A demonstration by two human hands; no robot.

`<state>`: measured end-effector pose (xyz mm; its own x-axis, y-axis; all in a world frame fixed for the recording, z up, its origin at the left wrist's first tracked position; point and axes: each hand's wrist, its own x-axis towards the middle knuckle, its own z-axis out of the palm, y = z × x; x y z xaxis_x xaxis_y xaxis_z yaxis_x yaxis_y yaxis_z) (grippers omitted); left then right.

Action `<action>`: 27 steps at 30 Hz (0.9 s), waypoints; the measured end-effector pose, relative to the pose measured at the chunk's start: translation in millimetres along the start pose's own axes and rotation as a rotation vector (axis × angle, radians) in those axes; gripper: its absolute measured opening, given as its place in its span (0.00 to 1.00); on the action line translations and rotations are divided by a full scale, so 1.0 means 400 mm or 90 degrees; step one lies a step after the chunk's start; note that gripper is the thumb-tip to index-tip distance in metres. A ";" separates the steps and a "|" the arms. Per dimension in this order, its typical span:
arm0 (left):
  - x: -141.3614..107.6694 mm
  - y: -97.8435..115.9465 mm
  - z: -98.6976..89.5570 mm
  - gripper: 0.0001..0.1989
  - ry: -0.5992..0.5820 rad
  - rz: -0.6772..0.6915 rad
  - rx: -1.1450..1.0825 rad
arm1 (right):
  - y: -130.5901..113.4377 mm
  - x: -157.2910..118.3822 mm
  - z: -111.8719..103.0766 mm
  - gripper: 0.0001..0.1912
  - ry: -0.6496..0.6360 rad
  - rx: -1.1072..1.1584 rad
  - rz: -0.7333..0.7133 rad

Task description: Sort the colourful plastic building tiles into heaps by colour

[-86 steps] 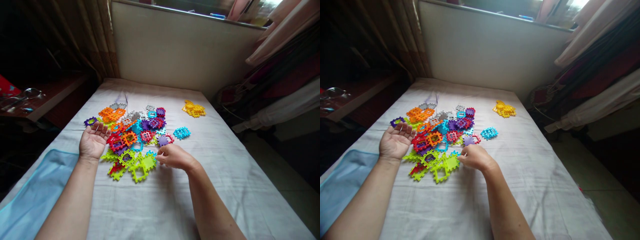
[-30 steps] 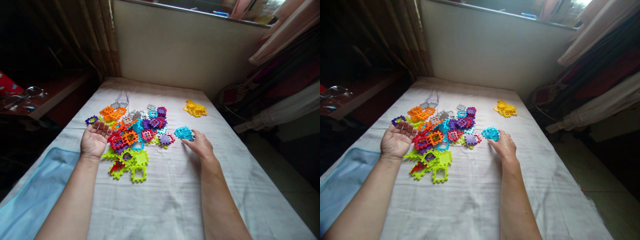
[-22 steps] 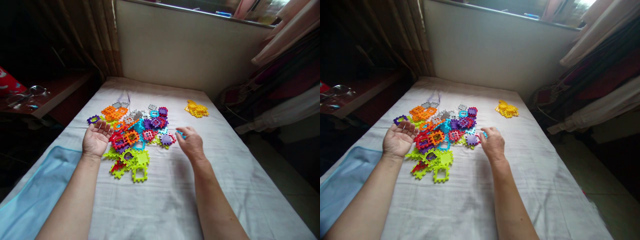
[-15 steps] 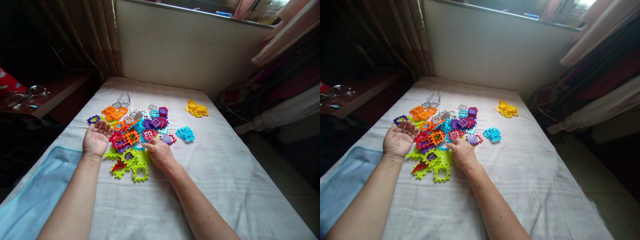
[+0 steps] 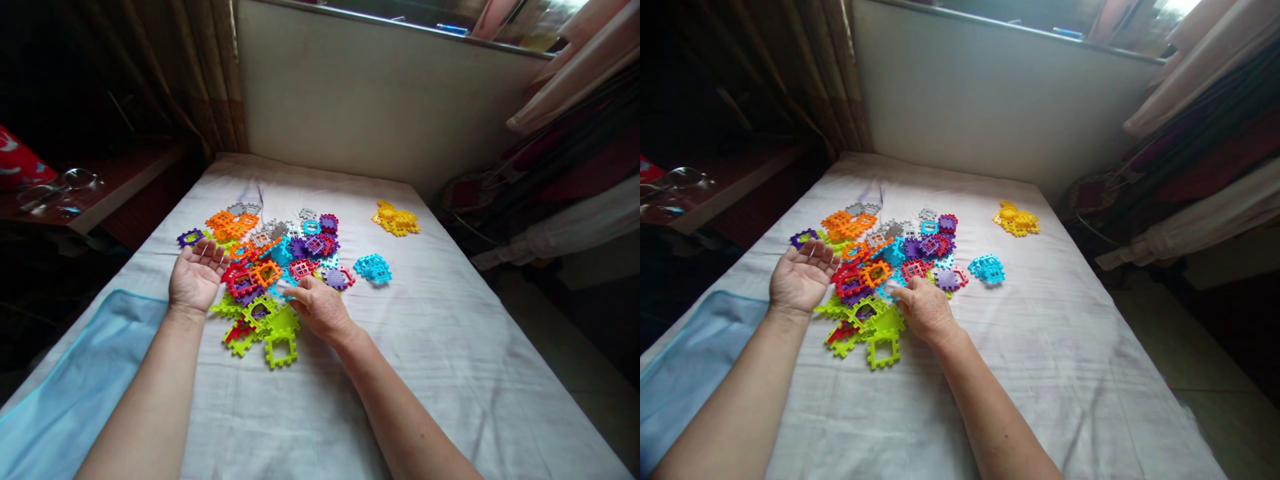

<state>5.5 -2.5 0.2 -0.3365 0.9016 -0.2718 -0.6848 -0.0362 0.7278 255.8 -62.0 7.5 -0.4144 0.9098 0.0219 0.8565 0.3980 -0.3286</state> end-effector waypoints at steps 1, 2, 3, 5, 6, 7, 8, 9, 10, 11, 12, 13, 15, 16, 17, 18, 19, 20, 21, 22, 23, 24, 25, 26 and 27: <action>-0.001 0.000 0.001 0.10 0.002 -0.002 -0.004 | 0.004 -0.001 -0.002 0.14 0.013 0.005 -0.002; -0.001 0.001 0.002 0.10 0.005 -0.004 -0.008 | 0.009 -0.003 -0.006 0.13 0.031 0.007 -0.004; -0.002 0.001 0.002 0.10 0.007 -0.005 -0.012 | 0.016 -0.004 -0.012 0.12 0.052 0.006 -0.003; -0.002 0.001 0.002 0.10 0.008 -0.004 -0.014 | 0.034 -0.007 -0.030 0.12 0.097 0.003 0.014; -0.002 0.000 0.002 0.10 0.006 -0.002 -0.013 | 0.047 -0.010 -0.042 0.11 0.117 0.003 0.031; -0.002 0.000 0.001 0.09 0.003 0.000 -0.009 | 0.063 -0.013 -0.055 0.11 0.133 0.001 0.056; -0.002 -0.001 0.000 0.09 0.000 0.001 -0.005 | 0.082 -0.017 -0.069 0.11 0.146 -0.003 0.090; -0.001 -0.001 -0.001 0.08 -0.003 0.003 -0.001 | 0.104 -0.023 -0.083 0.11 0.157 -0.010 0.130; -0.001 -0.001 -0.001 0.08 -0.005 0.003 0.002 | 0.128 -0.029 -0.096 0.11 0.169 -0.021 0.177; 0.000 -0.001 -0.001 0.08 -0.006 0.002 0.004 | 0.154 -0.037 -0.109 0.11 0.182 -0.036 0.229; 0.000 -0.001 -0.001 0.08 -0.006 0.001 0.004 | 0.179 -0.046 -0.120 0.12 0.193 -0.052 0.283; 0.000 -0.001 -0.001 0.09 -0.005 0.000 0.003 | 0.203 -0.055 -0.130 0.13 0.201 -0.068 0.334; -0.001 0.000 0.000 0.10 -0.001 -0.002 -0.001 | 0.245 -0.072 -0.144 0.14 0.200 -0.091 0.422; -0.001 0.000 0.001 0.10 0.001 -0.002 -0.002 | 0.260 -0.079 -0.148 0.15 0.192 -0.097 0.458; -0.002 0.001 0.002 0.10 0.003 -0.002 -0.003 | 0.272 -0.084 -0.151 0.15 0.180 -0.098 0.487; -0.002 0.001 0.003 0.11 0.005 -0.001 -0.005 | 0.281 -0.088 -0.153 0.15 0.168 -0.098 0.510; -0.002 0.001 0.004 0.11 0.006 -0.001 -0.005 | 0.288 -0.091 -0.153 0.16 0.159 -0.099 0.528; -0.003 0.001 0.004 0.11 0.007 -0.002 -0.006 | 0.292 -0.092 -0.152 0.16 0.152 -0.100 0.541; -0.003 0.001 0.005 0.11 0.008 -0.004 -0.005 | 0.295 -0.093 -0.151 0.16 0.148 -0.101 0.548; -0.003 0.001 0.005 0.11 0.009 -0.005 -0.004 | 0.297 -0.093 -0.149 0.16 0.145 -0.102 0.550; -0.004 0.001 0.006 0.11 0.010 -0.006 -0.002 | 0.298 -0.093 -0.147 0.16 0.142 -0.101 0.551; -0.004 0.001 0.006 0.12 0.011 -0.007 -0.001 | 0.300 -0.093 -0.146 0.16 0.138 -0.098 0.553; -0.004 0.001 0.006 0.12 0.013 -0.007 -0.001 | 0.301 -0.094 -0.145 0.16 0.134 -0.095 0.552; -0.004 0.001 0.006 0.12 0.013 -0.005 0.000 | 0.302 -0.095 -0.144 0.16 0.131 -0.093 0.550; -0.005 0.001 0.006 0.12 0.011 -0.003 0.003 | 0.302 -0.096 -0.144 0.16 0.131 -0.090 0.547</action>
<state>7.4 -3.1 2.5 -0.3441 0.8942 -0.2865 -0.6840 -0.0297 0.7289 392.7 -42.0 21.5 0.4390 0.8985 -0.0043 0.8817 -0.4317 -0.1903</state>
